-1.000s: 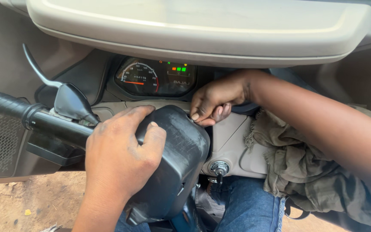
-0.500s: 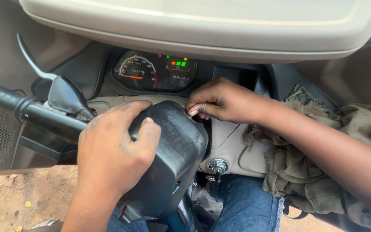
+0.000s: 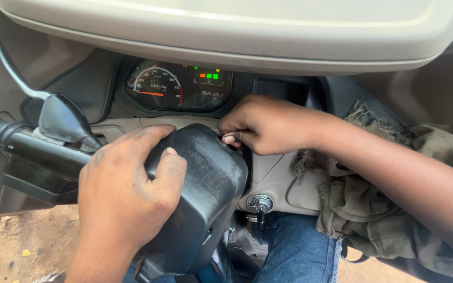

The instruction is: The person works on the scooter's handlebar assembly, using a green-handled screwdriver to loosen and tighten screws on the central plastic cover. They repeatedly adjust the cover and handlebar area while seated on the scooter.

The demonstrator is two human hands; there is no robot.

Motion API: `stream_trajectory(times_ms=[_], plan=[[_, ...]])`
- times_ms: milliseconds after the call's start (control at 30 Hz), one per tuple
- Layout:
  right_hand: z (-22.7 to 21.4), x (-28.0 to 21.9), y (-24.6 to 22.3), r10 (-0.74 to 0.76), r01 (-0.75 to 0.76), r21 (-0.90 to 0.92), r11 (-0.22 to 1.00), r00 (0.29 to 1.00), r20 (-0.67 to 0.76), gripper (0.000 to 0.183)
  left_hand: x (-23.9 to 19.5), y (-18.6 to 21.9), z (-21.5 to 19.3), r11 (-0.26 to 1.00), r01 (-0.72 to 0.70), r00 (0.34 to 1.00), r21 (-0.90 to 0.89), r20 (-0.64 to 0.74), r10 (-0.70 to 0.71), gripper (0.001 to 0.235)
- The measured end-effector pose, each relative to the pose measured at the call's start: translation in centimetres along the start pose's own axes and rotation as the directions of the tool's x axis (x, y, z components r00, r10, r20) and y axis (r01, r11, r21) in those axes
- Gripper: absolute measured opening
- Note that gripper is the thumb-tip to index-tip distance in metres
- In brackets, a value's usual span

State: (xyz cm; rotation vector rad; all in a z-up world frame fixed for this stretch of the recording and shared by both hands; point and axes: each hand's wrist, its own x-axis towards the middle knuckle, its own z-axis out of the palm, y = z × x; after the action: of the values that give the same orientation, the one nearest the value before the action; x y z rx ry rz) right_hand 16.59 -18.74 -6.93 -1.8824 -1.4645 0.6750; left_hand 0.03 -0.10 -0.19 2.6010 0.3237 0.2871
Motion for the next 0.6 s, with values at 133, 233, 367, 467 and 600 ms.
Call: stream_trajectory(times_ms=[133,233,367,467,600], plan=[[0.0,1.6,2.0,0.138,-0.191,0.199,0.961,0.958,0.249,0.029,0.0,-0.2,0.0,1.000,-0.008,1.000,0.010,0.000,0.008,0.039],[-0.3,2.0,3.6,0.137,-0.311,0.370,0.875,0.894,0.427,0.039,0.2,-0.1,-0.1,0.999,-0.036,0.999,0.003,-0.014,0.036,0.039],[-0.3,1.3,3.2,0.250,-0.448,0.388,0.806,0.851,0.463,0.037,0.2,-0.1,-0.3,1.000,-0.006,1.000,-0.006,0.011,0.006,0.041],[0.1,-0.5,1.0,0.303,-0.350,0.305,0.886,0.934,0.191,0.037,0.2,-0.1,-0.3,1.000,0.001,1.000,-0.026,0.018,0.000,0.042],[1.0,-2.9,-1.6,0.353,-0.274,0.511,0.815,0.934,-0.062,0.030,0.1,-0.2,-0.4,0.999,0.019,1.000,-0.027,0.024,-0.018,0.043]])
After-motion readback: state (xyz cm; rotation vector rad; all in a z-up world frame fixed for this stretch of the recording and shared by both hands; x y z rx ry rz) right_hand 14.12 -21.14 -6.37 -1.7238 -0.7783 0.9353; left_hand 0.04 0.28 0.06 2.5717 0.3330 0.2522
